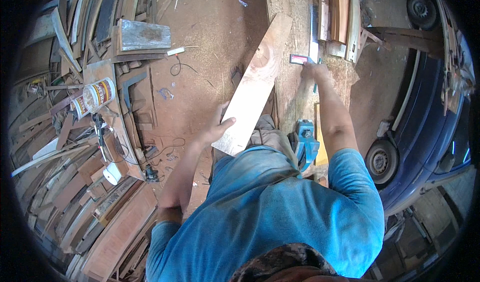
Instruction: The person measures and marks wooden planks with a pencil and a try square. They then use a circular saw to cut the marked wood into smaller pieces. The person handles the wood pieces, moving them aside after cutting.
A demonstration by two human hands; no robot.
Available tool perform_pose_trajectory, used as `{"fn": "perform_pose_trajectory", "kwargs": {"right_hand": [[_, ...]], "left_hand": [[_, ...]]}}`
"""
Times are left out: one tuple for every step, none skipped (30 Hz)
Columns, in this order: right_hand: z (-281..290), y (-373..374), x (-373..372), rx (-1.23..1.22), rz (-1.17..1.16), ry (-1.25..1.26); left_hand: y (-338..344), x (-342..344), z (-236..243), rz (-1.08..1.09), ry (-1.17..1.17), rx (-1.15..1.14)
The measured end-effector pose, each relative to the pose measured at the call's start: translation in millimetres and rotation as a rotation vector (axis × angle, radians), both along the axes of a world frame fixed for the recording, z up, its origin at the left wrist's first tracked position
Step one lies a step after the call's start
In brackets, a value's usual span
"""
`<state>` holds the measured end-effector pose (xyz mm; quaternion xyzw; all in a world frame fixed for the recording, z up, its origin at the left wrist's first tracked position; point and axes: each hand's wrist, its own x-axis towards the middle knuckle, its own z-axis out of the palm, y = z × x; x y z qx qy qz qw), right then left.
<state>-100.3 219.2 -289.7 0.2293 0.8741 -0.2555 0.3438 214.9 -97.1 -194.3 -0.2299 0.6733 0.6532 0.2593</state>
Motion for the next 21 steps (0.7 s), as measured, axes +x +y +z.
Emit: {"fn": "perform_pose_trajectory", "kwargs": {"right_hand": [[-12.1, 10.9, -0.1, -0.126, -0.15, 0.012], [-30.5, 24.4, 0.4, -0.252, -0.298, 0.025], [-43.8, 32.4, 1.8, -0.382, -0.437, 0.036], [-42.7, 30.0, 4.7, -0.488, -0.473, 0.056], [-42.4, 26.0, 10.6, -0.594, -0.51, 0.077], [-40.5, 21.5, 15.4, -0.697, -0.548, 0.103], [-36.1, 15.8, 21.0, -0.6, -0.514, 0.115], [-28.7, 15.1, 28.4, -0.649, -0.505, 0.127], [-21.0, 17.5, 38.7, -0.696, -0.496, 0.14], [-16.9, 23.8, 48.5, -0.742, -0.487, 0.155], [-10.2, 36.4, 58.7, -0.788, -0.496, 0.079], [1.0, 40.9, 71.2, -0.818, -0.545, 0.088], [22.2, 38.5, 84.0, -0.849, -0.592, 0.092], [42.6, 39.0, 94.7, -0.886, -0.639, 0.093], [60.1, 44.7, 104.4, -0.903, -0.677, 0.088], [72.4, 51.6, 114.5, -0.922, -0.718, 0.085], [77.6, 61.0, 123.9, -0.951, -0.701, 0.103], [84.0, 71.7, 131.3, -0.947, -0.688, 0.07], [89.8, 83.2, 137.7, -0.944, -0.678, 0.036], [94.4, 93.0, 142.9, -0.94, -0.667, 0.001], [100.2, 98.6, 145.8, -0.935, -0.6, -0.018]], "left_hand": [[0.1, -15.3, 5.2, 0.024, -0.078, 0.052], [0.6, -29.0, 6.9, 0.048, -0.157, 0.102], [0.6, -37.6, 1.6, 0.037, -0.148, 0.084], [2.4, -44.0, -5.9, 0.036, -0.143, 0.068], [4.3, -49.6, -12.6, 0.032, -0.138, 0.052], [8.3, -58.1, -16.6, 0.059, -0.061, 0.069], [13.8, -63.9, -20.0, 0.09, 0.014, 0.083], [15.8, -69.9, -23.0, 0.12, 0.089, 0.098], [15.8, -73.5, -32.3, 0.099, 0.113, 0.058], [16.3, -78.9, -44.0, 0.076, 0.14, 0.019], [16.8, -82.2, -54.4, 0.054, 0.167, -0.02], [17.6, -88.8, -56.1, 0.1, 0.13, 0.078], [17.8, -94.6, -52.6, 0.15, 0.089, 0.173], [18.9, -97.2, -48.4, 0.2, 0.049, 0.262], [20.2, -96.3, -48.2, 0.216, 0.042, 0.268], [20.2, -95.4, -48.0, 0.228, 0.034, 0.272], [20.4, -94.8, -48.0, 0.242, 0.027, 0.275], [20.6, -94.7, -46.6, 0.236, 0.009, 0.255], [20.7, -94.9, -45.3, 0.229, -0.011, 0.235], [21.1, -94.7, -44.0, 0.224, -0.031, 0.215], [22.0, -94.0, -46.0, 0.225, -0.008, 0.208]]}}
